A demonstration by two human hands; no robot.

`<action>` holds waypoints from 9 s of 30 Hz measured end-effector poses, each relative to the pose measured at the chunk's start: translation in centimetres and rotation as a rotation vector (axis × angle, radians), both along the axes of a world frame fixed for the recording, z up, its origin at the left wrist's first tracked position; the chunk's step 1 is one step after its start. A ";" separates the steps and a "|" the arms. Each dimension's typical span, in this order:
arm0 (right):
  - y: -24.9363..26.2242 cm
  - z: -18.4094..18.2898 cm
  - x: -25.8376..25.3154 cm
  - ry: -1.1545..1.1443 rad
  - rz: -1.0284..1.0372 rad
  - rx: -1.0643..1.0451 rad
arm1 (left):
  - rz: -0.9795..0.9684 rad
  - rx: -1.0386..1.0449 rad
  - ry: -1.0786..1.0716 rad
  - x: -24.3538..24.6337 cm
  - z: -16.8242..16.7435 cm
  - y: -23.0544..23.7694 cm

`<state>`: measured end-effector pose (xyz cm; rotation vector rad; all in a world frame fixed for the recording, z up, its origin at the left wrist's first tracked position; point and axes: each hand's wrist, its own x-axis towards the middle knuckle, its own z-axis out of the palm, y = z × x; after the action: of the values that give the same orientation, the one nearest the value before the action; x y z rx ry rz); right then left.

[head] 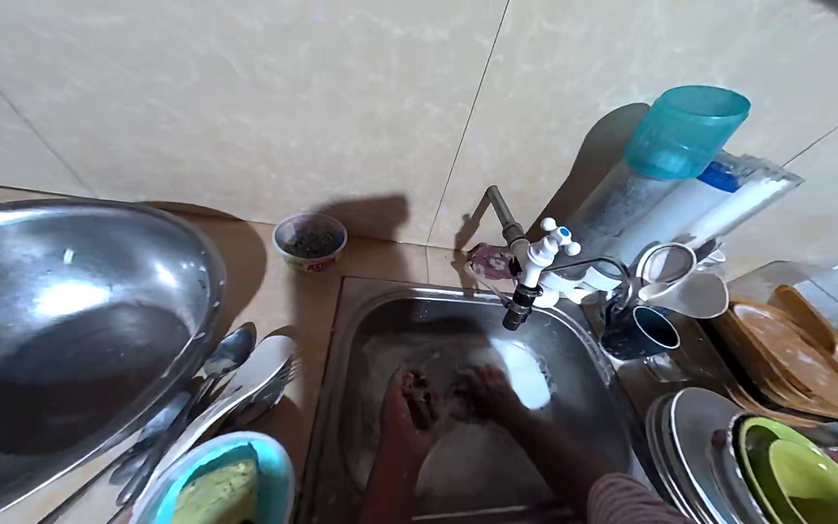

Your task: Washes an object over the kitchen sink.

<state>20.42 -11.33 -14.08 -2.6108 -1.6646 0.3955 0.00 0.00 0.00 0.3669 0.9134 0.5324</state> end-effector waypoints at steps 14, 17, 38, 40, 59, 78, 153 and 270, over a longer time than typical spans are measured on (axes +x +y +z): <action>-2.3 9.0 -9.3 0.796 0.137 -0.566 | 0.002 0.029 -0.014 -0.2 -0.3 0.2; -0.7 11.8 -9.8 0.995 0.035 -0.362 | 0.010 0.045 -0.016 -0.3 -0.5 0.5; 1.8 3.2 -3.9 0.345 -0.070 -0.213 | 0.018 -0.007 -0.127 -0.6 -0.4 0.7; 2.5 2.2 -4.0 0.336 -0.018 -0.278 | 0.014 0.004 -0.121 -0.6 -0.3 0.7; 2.9 2.7 -2.6 0.301 -0.162 -0.122 | 0.010 0.005 -0.096 -0.3 -0.5 0.6; 1.0 9.9 -8.1 0.580 -0.098 0.269 | 0.051 0.028 -0.057 -0.5 -0.3 0.7; 5.3 0.1 -5.5 0.104 -0.191 -0.070 | -0.004 -0.045 -0.099 0.1 -0.2 0.4; 6.8 -0.3 -5.2 0.137 -0.301 -0.039 | -0.047 -0.061 -0.040 0.5 -0.2 0.5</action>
<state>15.22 -4.49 -14.38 -2.7310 -1.2117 0.5807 0.52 0.53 -0.19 0.3211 0.8779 0.4660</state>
